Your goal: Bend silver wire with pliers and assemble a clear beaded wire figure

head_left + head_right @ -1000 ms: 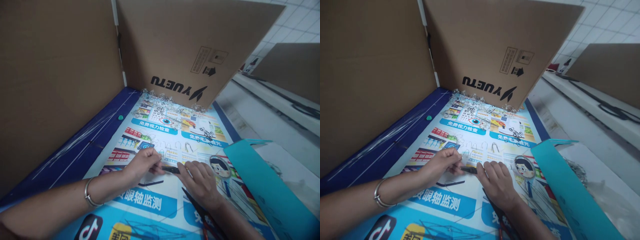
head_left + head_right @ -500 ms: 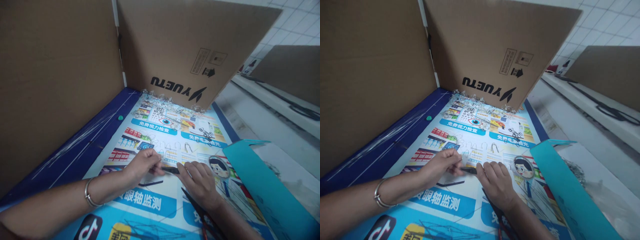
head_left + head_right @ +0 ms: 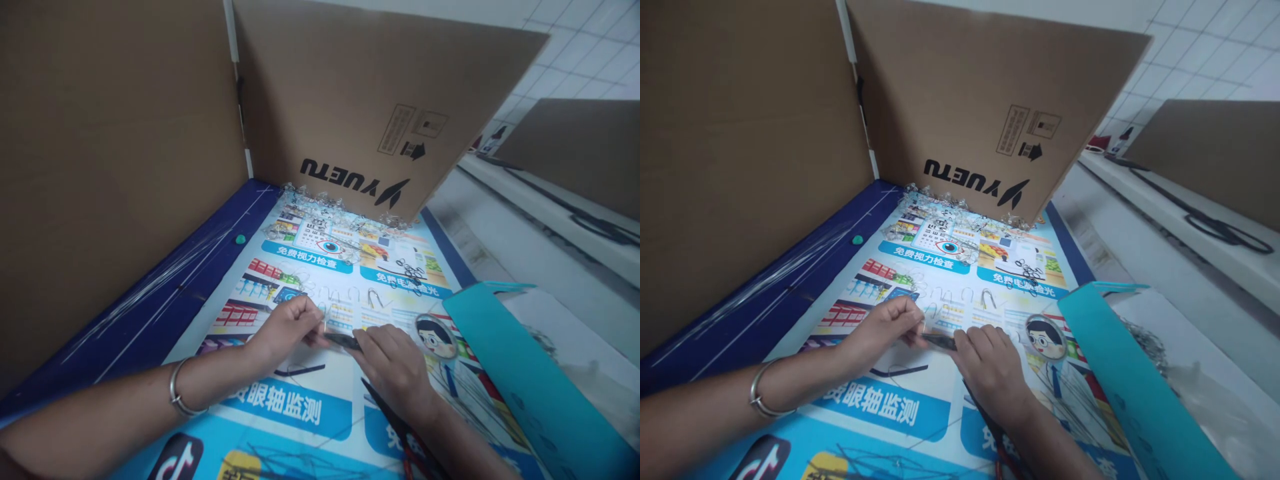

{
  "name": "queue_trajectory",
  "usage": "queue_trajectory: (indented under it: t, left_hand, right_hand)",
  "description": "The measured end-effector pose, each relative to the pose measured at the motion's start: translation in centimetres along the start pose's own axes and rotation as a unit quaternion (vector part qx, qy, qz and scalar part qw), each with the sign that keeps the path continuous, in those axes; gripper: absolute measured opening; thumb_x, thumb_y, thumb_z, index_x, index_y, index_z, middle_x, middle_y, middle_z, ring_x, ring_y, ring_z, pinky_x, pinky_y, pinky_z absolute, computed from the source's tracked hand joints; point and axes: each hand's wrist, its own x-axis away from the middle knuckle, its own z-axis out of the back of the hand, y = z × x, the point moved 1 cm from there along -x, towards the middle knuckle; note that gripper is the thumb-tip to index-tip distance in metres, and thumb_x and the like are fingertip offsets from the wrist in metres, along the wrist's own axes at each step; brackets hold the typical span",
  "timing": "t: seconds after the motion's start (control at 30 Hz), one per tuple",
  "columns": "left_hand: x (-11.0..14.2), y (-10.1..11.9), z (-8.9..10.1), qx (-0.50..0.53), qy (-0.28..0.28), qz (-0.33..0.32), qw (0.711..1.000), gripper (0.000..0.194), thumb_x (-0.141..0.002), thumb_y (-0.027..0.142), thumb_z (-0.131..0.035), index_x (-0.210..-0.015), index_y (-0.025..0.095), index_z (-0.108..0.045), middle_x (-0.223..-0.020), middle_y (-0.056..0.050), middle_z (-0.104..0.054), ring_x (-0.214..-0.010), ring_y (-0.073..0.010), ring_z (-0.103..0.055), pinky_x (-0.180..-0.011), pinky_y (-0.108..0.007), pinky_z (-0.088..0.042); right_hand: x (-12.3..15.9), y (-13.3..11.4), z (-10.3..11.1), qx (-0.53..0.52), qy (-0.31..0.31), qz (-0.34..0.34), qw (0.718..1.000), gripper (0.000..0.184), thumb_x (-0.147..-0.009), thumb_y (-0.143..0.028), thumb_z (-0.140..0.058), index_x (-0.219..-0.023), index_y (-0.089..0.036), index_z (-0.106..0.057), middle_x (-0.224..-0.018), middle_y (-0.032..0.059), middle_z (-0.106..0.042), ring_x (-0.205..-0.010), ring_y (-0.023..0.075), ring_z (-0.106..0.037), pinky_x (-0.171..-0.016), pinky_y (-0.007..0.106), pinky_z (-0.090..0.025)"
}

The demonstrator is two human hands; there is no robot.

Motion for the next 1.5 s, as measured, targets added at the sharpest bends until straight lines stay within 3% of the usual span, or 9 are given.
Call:
queue_trajectory:
  t: [0.33, 0.57, 0.73, 0.9, 1.03, 1.17, 1.37, 1.5]
  left_hand:
    - [-0.2, 0.4, 0.3, -0.08, -0.04, -0.054, 0.995, 0.019, -0.083, 0.032, -0.051, -0.072, 0.016, -0.05, -0.064, 0.0, -0.064, -0.06, -0.0116, -0.061, -0.062, -0.024, -0.046]
    - [-0.2, 0.4, 0.5, -0.127, -0.067, -0.102, 0.984, 0.017, -0.084, 0.026, -0.047, -0.072, 0.015, -0.053, -0.063, -0.001, -0.063, -0.061, -0.011, -0.055, -0.063, -0.024, -0.044]
    - [0.0, 0.3, 0.6, -0.158, -0.069, -0.118, 0.978, 0.016, -0.084, 0.024, -0.047, -0.072, 0.015, -0.054, -0.065, 0.0, -0.063, -0.062, -0.0107, -0.054, -0.063, -0.023, -0.044]
    - [-0.3, 0.4, 0.8, -0.109, -0.062, -0.066, 0.99, 0.018, -0.083, 0.029, -0.05, -0.072, 0.015, -0.052, -0.066, -0.002, -0.065, -0.06, -0.0115, -0.058, -0.06, -0.024, -0.046]
    - [-0.7, 0.5, 0.8, -0.046, -0.019, 0.006, 0.999, 0.018, -0.079, 0.029, -0.055, -0.068, 0.015, -0.049, -0.066, -0.002, -0.066, -0.061, -0.0133, -0.064, -0.056, -0.022, -0.045]
    - [-0.8, 0.4, 0.6, 0.026, 0.015, 0.055, 0.998, 0.019, -0.078, 0.029, -0.057, -0.068, 0.015, -0.047, -0.066, -0.002, -0.066, -0.058, -0.0137, -0.065, -0.054, -0.022, -0.046]
    - [-0.4, -0.2, 0.0, 0.077, 0.031, 0.088, 0.993, 0.022, -0.077, 0.033, -0.059, -0.07, 0.015, -0.049, -0.064, -0.002, -0.065, -0.053, -0.0102, -0.06, -0.053, -0.023, -0.048]
    - [-0.2, -0.5, -0.1, 0.067, 0.028, 0.091, 0.993, 0.022, -0.075, 0.033, -0.061, -0.07, 0.015, -0.05, -0.066, -0.002, -0.065, -0.058, -0.0124, -0.062, -0.053, -0.022, -0.049]
  right_hand:
    - [-0.1, -0.1, 0.3, -0.103, -0.069, -0.075, 0.989, 0.026, -0.092, -0.036, -0.042, -0.089, -0.018, -0.06, -0.075, 0.0051, -0.062, -0.072, 0.0167, -0.055, -0.065, 0.026, -0.037]
    - [-0.6, 0.2, 0.8, -0.194, -0.212, -0.163, 0.944, 0.024, -0.088, -0.038, -0.046, -0.082, -0.021, -0.061, -0.076, 0.0034, -0.063, -0.072, 0.0166, -0.057, -0.063, 0.024, -0.038]
    - [-1.1, 0.2, 1.4, -0.229, -0.239, -0.178, 0.927, 0.023, -0.088, -0.037, -0.047, -0.078, -0.022, -0.062, -0.075, 0.0027, -0.064, -0.07, 0.0164, -0.058, -0.061, 0.024, -0.038]
    - [-0.5, 0.3, 0.4, -0.203, -0.19, -0.168, 0.946, 0.018, -0.087, -0.035, -0.05, -0.088, -0.021, -0.062, -0.081, 0.0042, -0.063, -0.077, 0.0186, -0.058, -0.066, 0.027, -0.041]
    - [0.1, 0.7, -0.6, -0.16, -0.086, -0.134, 0.974, 0.018, -0.086, -0.033, -0.052, -0.092, -0.018, -0.061, -0.085, 0.0069, -0.062, -0.081, 0.0198, -0.056, -0.071, 0.029, -0.042]
    - [-0.1, 0.5, -0.3, -0.079, 0.003, -0.08, 0.994, 0.016, -0.085, -0.029, -0.054, -0.092, -0.016, -0.06, -0.082, 0.0075, -0.062, -0.078, 0.0204, -0.054, -0.072, 0.033, -0.04]
    - [-0.2, -0.8, 0.4, 0.069, 0.021, 0.04, 0.997, 0.022, -0.081, -0.021, -0.059, -0.103, -0.015, -0.059, -0.087, 0.0085, -0.062, -0.083, 0.0239, -0.053, -0.075, 0.039, -0.037]
    - [-0.1, -1.2, 0.3, 0.112, 0.027, 0.078, 0.99, 0.027, -0.08, -0.014, -0.06, -0.107, -0.014, -0.059, -0.09, 0.0097, -0.062, -0.086, 0.0247, -0.053, -0.075, 0.04, -0.038]
